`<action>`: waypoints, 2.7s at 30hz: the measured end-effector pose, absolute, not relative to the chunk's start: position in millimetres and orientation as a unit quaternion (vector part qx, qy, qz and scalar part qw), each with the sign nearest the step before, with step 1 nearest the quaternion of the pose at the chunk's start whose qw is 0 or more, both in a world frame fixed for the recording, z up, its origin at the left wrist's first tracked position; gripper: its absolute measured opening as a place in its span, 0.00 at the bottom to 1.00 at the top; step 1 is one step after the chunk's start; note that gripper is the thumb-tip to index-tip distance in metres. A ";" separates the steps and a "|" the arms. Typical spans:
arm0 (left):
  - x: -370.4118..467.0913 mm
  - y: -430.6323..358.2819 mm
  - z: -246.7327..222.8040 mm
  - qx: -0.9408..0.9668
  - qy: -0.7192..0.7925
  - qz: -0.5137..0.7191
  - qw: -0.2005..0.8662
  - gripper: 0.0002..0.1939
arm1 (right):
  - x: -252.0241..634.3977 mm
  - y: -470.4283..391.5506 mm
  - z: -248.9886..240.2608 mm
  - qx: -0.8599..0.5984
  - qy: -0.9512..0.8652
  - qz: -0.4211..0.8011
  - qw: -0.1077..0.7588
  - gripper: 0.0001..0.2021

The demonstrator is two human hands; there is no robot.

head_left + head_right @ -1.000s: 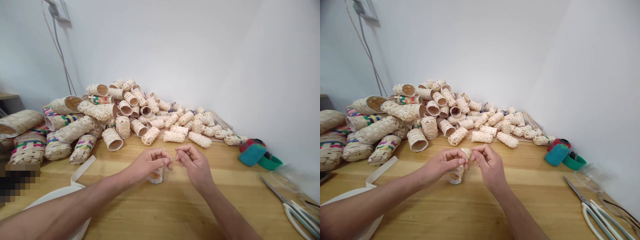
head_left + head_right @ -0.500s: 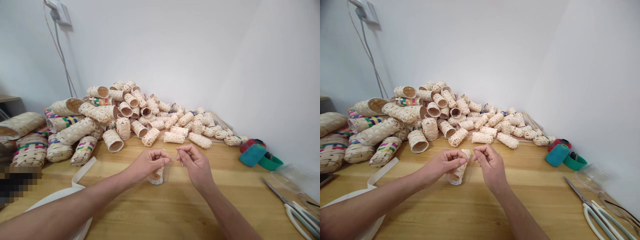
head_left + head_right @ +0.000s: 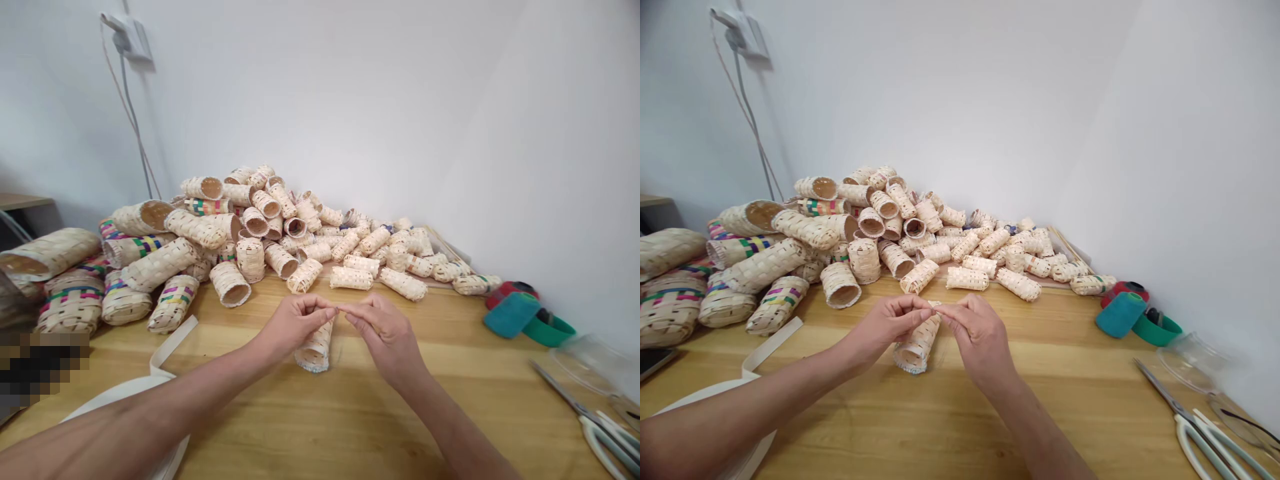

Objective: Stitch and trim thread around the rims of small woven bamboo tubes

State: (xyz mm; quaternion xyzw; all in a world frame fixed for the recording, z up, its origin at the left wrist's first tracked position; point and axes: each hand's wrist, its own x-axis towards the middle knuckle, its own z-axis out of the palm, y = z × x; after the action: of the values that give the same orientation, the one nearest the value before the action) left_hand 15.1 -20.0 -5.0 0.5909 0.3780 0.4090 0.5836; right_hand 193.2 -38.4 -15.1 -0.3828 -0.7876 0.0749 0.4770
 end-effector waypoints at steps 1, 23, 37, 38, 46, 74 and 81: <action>15.0 -19.8 -5.6 0.591 0.378 0.410 0.583 0.19 | 193.5 -38.2 -15.6 -0.383 -0.788 0.074 0.476 0.12; 14.1 -16.0 -8.8 0.600 0.381 0.422 0.562 0.18 | 192.6 -38.3 -15.3 -0.388 -0.778 0.116 0.480 0.11; 16.6 -18.5 -5.1 0.612 0.383 0.450 0.526 0.12 | 191.2 -39.4 -15.9 -0.407 -0.768 0.136 0.476 0.10; 16.5 -18.4 -5.2 0.612 0.384 0.450 0.525 0.12 | 191.0 -39.6 -15.6 -0.406 -0.767 0.141 0.476 0.10; 16.0 -17.7 -5.4 0.619 0.377 0.447 0.524 0.11 | 189.8 -40.1 -14.8 -0.403 -0.754 0.163 0.493 0.10; 15.9 -19.3 -6.8 0.622 0.360 0.436 0.542 0.16 | 180.9 -40.5 -18.8 -0.453 -0.586 0.414 0.529 0.11; 16.1 -17.6 -8.5 0.610 0.344 0.448 0.556 0.15 | 180.9 -40.1 -17.9 -0.456 -0.606 0.387 0.525 0.12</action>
State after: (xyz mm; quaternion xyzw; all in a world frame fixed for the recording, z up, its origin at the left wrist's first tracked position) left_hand 16.1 -17.6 -8.5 0.6099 0.3439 0.4475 0.5563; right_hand 180.9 -40.1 -17.9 -0.4555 -0.6058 0.3869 0.5251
